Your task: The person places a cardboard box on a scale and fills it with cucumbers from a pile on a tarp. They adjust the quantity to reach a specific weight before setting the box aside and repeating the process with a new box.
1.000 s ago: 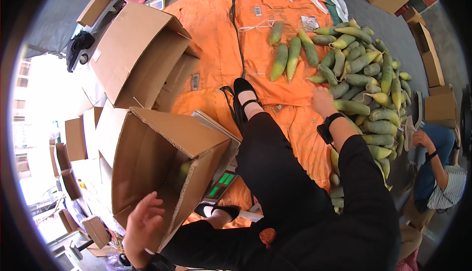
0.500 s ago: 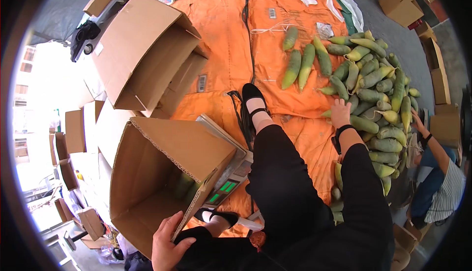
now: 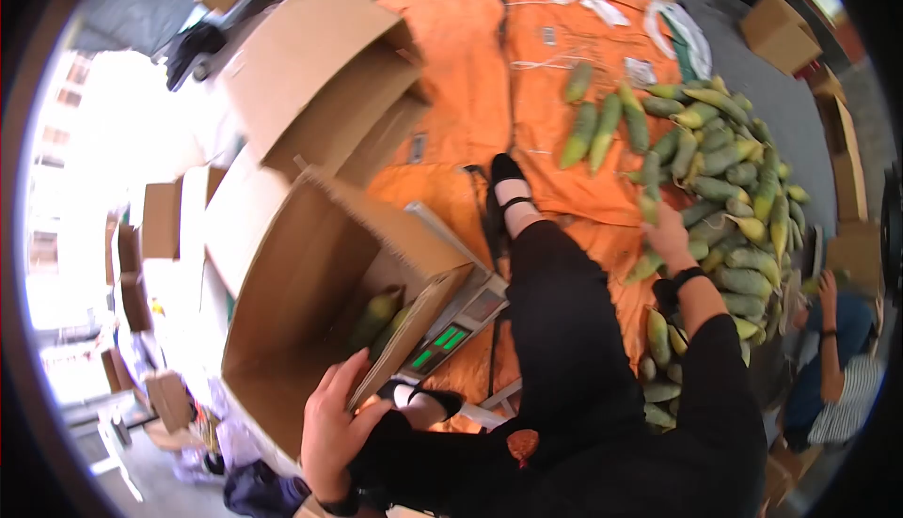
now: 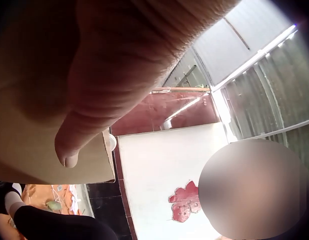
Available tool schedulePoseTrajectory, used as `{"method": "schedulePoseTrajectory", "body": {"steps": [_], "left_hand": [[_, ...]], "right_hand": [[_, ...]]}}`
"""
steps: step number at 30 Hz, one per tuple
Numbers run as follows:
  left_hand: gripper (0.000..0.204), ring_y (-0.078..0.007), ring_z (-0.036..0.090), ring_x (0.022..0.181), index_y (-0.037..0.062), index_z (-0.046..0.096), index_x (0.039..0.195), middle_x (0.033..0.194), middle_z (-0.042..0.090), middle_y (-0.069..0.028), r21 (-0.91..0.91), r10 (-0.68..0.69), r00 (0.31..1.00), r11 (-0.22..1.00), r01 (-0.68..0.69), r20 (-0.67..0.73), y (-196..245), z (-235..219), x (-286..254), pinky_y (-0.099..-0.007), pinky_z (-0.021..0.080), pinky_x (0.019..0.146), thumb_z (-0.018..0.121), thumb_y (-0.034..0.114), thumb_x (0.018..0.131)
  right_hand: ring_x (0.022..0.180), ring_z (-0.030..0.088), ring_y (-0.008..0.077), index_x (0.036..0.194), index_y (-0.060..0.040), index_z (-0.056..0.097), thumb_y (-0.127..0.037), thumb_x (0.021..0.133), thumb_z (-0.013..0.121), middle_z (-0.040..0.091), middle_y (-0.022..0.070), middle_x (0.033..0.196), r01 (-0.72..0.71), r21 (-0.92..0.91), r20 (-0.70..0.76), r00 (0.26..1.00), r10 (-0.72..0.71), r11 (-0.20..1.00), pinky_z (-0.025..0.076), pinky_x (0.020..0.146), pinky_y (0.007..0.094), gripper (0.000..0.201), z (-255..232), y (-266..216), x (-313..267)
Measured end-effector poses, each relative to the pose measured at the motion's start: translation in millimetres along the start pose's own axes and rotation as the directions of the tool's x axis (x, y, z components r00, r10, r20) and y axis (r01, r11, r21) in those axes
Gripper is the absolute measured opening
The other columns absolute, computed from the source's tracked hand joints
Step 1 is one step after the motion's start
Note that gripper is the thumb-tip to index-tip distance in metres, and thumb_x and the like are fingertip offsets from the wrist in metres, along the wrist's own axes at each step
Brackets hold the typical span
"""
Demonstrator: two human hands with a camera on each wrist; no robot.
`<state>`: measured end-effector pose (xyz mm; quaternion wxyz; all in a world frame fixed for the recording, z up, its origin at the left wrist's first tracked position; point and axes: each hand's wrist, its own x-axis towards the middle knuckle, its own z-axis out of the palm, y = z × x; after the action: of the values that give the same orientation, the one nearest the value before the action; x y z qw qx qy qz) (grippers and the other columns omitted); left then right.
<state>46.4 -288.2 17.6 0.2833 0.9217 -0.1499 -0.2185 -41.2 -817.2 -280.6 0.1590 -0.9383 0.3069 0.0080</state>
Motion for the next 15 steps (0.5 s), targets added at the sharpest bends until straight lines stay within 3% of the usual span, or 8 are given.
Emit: {"method": "schedulePoseTrajectory", "body": {"steps": [1, 2, 3, 5, 6, 11, 15], "left_hand": [[0.062, -0.0309, 0.064, 0.096, 0.0014, 0.054, 0.126, 0.103, 0.063, -0.0165, -0.004, -0.009, 1.000, 1.000, 0.009, -0.006, 3.7, -0.1, -1.1, -0.0348, 0.050, 0.083, 0.075, 0.013, 0.069], [0.062, -0.0309, 0.064, 0.096, 0.0014, 0.054, 0.126, 0.103, 0.063, -0.0165, -0.001, -0.039, 0.999, 0.999, 0.039, -0.033, 1.8, 0.6, -5.0, -0.0348, 0.050, 0.083, 0.075, 0.013, 0.069], [0.062, -0.0301, 0.064, 0.096, 0.0023, 0.054, 0.127, 0.104, 0.063, -0.0157, -0.035, -0.015, 0.999, 0.999, 0.014, -0.050, -1.7, 2.2, -6.6, -0.0347, 0.050, 0.083, 0.076, 0.013, 0.069], [0.063, -0.0293, 0.064, 0.096, 0.0032, 0.053, 0.128, 0.105, 0.063, -0.0149, -0.076, 0.012, 0.996, 0.997, -0.018, -0.086, -5.8, 4.5, -8.7, -0.0346, 0.050, 0.083, 0.076, 0.013, 0.070], [0.063, -0.0290, 0.063, 0.097, 0.0039, 0.053, 0.128, 0.105, 0.063, -0.0146, -0.101, 0.009, 0.995, 0.995, -0.020, -0.104, -6.5, 5.2, -10.4, -0.0346, 0.050, 0.083, 0.076, 0.012, 0.070], [0.063, -0.0245, 0.062, 0.100, 0.0059, 0.052, 0.130, 0.107, 0.064, -0.0122, -0.184, 0.039, 0.976, 0.980, -0.079, -0.214, -10.7, 9.4, -19.1, -0.0336, 0.051, 0.081, 0.074, 0.009, 0.071], [0.060, -0.0222, 0.062, 0.101, 0.0061, 0.053, 0.130, 0.109, 0.064, -0.0108, -0.263, 0.026, 0.941, 0.957, -0.121, -0.338, -15.1, 14.4, -23.6, -0.0323, 0.051, 0.081, 0.071, 0.004, 0.073]], "right_hand": [[0.098, 0.059, 0.0379, 0.115, -0.0056, 0.054, -0.021, 0.080, 0.068, 0.061, 0.0186, 0.104, -0.057, 0.206, 0.019, 0.998, 0.055, 0.977, 0.047, 0.084, 0.0419, 0.041, -2.7, 8.4, 7.2], [0.094, 0.061, 0.0305, 0.114, -0.0028, 0.054, -0.020, 0.083, 0.067, 0.062, 0.0142, 0.102, -0.086, 0.413, 0.002, 0.996, 0.093, 0.906, 0.048, 0.081, 0.0397, 0.038, 5.4, 24.4, 14.1], [0.093, 0.061, 0.0224, 0.118, -0.0024, 0.052, -0.020, 0.088, 0.065, 0.061, 0.0088, 0.103, -0.218, 0.691, 0.118, 0.975, 0.190, 0.689, 0.049, 0.078, 0.0365, 0.037, -11.0, 10.0, 11.7], [0.094, 0.062, 0.0197, 0.123, -0.0051, 0.051, -0.024, 0.091, 0.062, 0.061, 0.0061, 0.109, -0.365, 0.839, 0.271, 0.923, 0.272, 0.403, 0.051, 0.077, 0.0347, 0.038, -50.8, -31.0, 2.5], [0.094, 0.062, 0.0197, 0.123, -0.0051, 0.051, -0.024, 0.091, 0.062, 0.061, 0.0061, 0.109, -0.355, 0.841, 0.266, 0.928, 0.260, 0.409, 0.051, 0.077, 0.0347, 0.038, -72.9, -55.8, -3.4], [0.100, 0.060, 0.0155, 0.127, -0.0058, 0.050, -0.026, 0.094, 0.058, 0.061, 0.0065, 0.115, -0.031, 0.993, 0.038, 0.998, -0.056, 0.116, 0.050, 0.084, 0.0312, 0.040, -163.5, -172.0, -22.4], [0.105, 0.059, 0.0186, 0.126, -0.0039, 0.050, -0.022, 0.095, 0.057, 0.061, 0.0089, 0.115, 0.167, 0.981, -0.190, 0.925, -0.328, -0.098, 0.048, 0.090, 0.0355, 0.037, -214.0, -265.4, -50.1]]}}
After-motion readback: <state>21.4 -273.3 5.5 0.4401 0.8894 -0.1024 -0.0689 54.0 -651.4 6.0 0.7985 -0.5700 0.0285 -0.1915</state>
